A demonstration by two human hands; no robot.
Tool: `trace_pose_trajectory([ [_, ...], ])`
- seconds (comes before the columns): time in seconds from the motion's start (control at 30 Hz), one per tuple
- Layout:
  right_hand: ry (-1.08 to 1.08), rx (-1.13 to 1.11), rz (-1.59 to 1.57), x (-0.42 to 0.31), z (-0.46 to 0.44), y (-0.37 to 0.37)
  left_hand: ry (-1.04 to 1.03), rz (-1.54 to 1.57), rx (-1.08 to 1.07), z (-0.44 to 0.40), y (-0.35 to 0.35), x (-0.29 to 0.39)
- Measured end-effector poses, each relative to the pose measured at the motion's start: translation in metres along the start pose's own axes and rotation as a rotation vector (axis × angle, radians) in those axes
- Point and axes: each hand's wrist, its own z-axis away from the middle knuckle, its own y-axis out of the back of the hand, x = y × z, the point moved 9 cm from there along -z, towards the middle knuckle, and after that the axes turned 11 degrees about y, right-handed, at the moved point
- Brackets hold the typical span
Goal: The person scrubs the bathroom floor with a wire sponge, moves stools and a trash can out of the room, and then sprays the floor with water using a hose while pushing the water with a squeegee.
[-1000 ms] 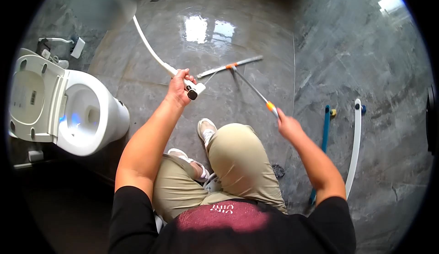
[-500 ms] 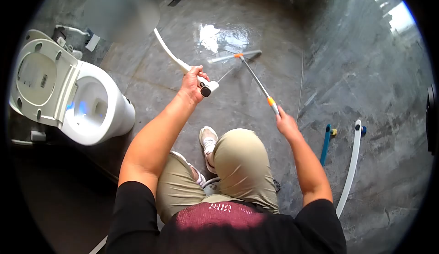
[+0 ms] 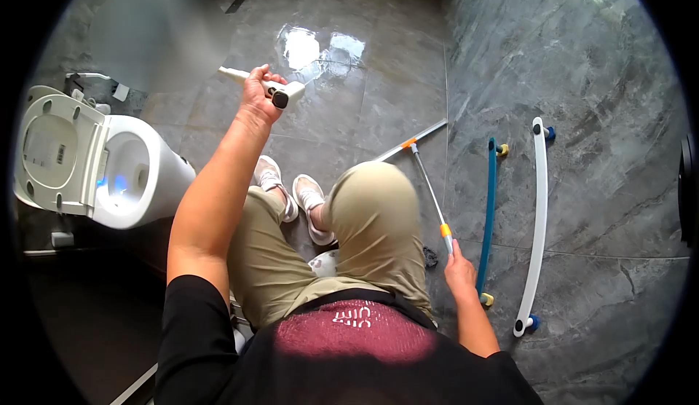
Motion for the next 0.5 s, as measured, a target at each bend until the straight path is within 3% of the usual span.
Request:
trace_pose_trajectory([
  [0.13, 0.014, -0.060, 0.041, 0.007, -0.032, -0.011, 0.139, 0.088, -0.052, -0.003, 0.001, -0.027],
  [0.2, 0.175, -0.037, -0.066, 0.005, -0.086, -0.026, 0.299, 0.117, -0.098, 0.004, -0.016, -0.059],
  [0.27, 0.100, -0.104, -0.170, -0.011, -0.142, -0.013, 0.270, 0.060, -0.075, 0.002, -0.028, -0.080],
  [0.33, 0.214, -0.003, -0.190, -0.015, -0.210, -0.024, 0.315, 0.041, -0.106, -0.020, -0.034, -0.100],
  [0.5, 0.266, -0.018, -0.093, -0.079, -0.341, 0.011, 0.301, 0.053, -0.075, -0.056, -0.055, -0.113],
])
